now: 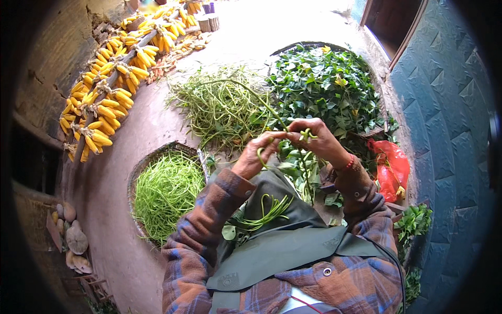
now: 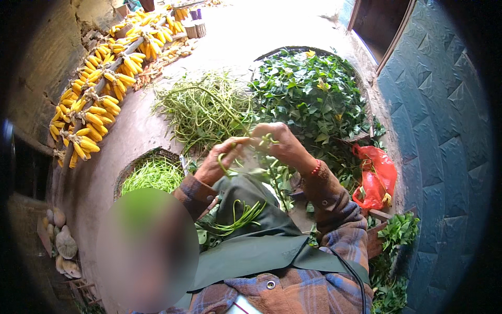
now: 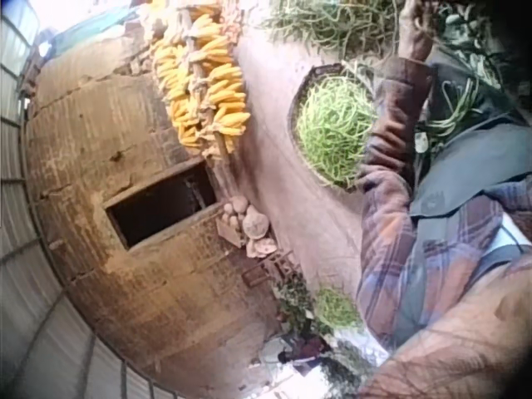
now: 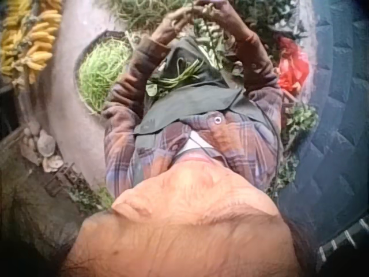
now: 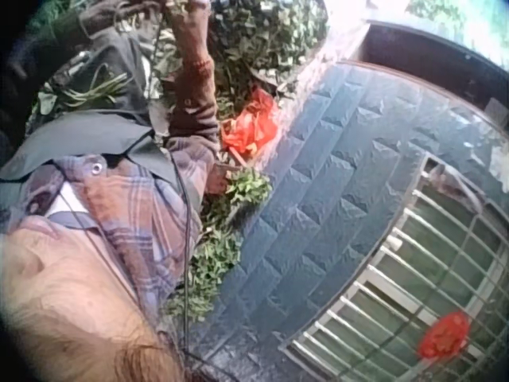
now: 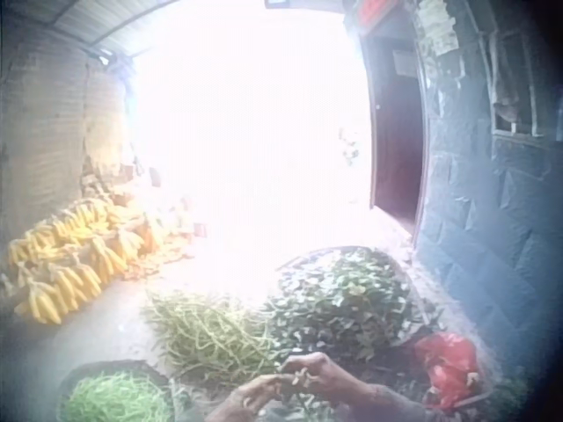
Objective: The person sits on the floor and processes leafy green vegetables by hand, separating leaves from stems. The leaves are placed into a woven basket while the stems are set aside in a pile. Dried corn cobs are visible hanging on the wall in the background.
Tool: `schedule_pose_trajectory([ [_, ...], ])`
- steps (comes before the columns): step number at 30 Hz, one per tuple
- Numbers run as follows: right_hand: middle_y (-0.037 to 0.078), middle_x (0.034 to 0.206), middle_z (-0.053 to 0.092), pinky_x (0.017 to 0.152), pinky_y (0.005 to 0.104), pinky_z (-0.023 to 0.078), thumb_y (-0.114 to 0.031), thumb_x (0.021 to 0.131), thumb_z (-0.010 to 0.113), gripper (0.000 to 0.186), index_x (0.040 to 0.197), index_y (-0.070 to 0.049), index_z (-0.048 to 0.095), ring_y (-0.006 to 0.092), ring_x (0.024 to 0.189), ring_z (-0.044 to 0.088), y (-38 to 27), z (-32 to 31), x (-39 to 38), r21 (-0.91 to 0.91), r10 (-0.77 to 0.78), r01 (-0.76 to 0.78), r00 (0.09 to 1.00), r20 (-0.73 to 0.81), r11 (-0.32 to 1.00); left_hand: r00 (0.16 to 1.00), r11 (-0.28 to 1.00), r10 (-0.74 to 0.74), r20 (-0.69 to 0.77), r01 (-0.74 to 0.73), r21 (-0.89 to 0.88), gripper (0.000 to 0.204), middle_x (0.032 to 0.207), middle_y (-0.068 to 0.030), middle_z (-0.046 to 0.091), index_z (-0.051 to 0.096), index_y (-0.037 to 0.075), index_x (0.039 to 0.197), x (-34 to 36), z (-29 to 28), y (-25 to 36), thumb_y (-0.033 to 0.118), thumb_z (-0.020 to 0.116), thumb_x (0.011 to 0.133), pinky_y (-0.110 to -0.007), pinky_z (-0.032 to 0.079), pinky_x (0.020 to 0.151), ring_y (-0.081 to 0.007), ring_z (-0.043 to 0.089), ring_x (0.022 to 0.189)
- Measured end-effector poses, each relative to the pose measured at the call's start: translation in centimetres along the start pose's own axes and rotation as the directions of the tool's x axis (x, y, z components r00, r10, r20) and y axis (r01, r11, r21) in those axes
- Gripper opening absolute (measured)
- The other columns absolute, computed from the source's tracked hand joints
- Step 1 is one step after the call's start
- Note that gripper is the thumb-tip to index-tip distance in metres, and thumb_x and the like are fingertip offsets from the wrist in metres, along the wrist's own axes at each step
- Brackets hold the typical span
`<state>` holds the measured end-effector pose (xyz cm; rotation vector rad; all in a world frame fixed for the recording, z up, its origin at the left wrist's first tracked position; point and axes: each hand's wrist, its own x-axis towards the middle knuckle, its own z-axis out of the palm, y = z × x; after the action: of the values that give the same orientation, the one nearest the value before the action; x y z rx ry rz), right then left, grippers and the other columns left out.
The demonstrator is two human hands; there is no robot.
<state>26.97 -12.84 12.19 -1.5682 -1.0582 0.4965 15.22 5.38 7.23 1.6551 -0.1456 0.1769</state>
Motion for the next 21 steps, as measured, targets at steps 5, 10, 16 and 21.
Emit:
schedule_pose_trajectory([
  [5,0.001,0.069,0.063,0.055,0.0241,0.045,-0.012,0.09,0.067,0.013,0.088,0.001,0.067,0.0041,0.064,0.055,-0.7,-0.7,0.7,-0.003,0.04,-0.04,0.998,-0.04,0.999,0.987,0.985,0.052,0.153,-0.076,0.155,0.037,0.121,-0.0045,0.06,0.056,0.006,0.133,0.4,0.2,-0.6,0.007,0.059,0.096,-0.028,0.046,0.095,-0.0131,0.056,0.107],
  [10,0.007,0.073,0.064,0.061,0.0292,0.05,-0.009,0.084,0.07,0.01,0.089,-0.001,0.069,0.0138,0.064,0.061,-0.5,0.0,1.8,-0.156,-0.163,0.146,0.981,-0.102,0.977,0.999,0.999,-0.019,0.047,0.021,-0.039,0.038,0.117,-0.0039,0.059,0.063,0.009,0.124,1.0,2.3,-1.5,0.015,0.073,0.088,-0.03,0.046,0.089,-0.0147,0.056,0.103],
  [16,0.009,0.079,0.064,0.063,0.0301,0.048,-0.01,0.084,0.072,0.012,0.09,0.001,0.069,0.0167,0.07,0.061,-1.2,0.0,1.8,-0.263,-0.177,0.148,0.98,-0.089,0.953,0.964,0.944,0.24,-0.11,-0.205,0.26,0.029,0.104,-0.0062,0.063,0.07,0.006,0.106,2.0,2.5,-0.7,0.003,0.077,0.078,-0.032,0.051,0.081,-0.0189,0.064,0.095],
  [21,0.012,0.078,0.068,0.059,0.0352,0.051,-0.015,0.085,0.071,0.012,0.09,-0.004,0.071,0.0241,0.066,0.067,0.2,-1.0,-1.9,-0.374,-0.157,0.071,0.966,-0.204,0.925,0.937,0.946,0.27,-0.223,-0.216,0.241,0.018,0.105,-0.0086,0.067,0.071,0.002,0.099,2.3,1.4,-0.8,0.003,0.074,0.081,-0.03,0.054,0.077,-0.0197,0.067,0.089],
])
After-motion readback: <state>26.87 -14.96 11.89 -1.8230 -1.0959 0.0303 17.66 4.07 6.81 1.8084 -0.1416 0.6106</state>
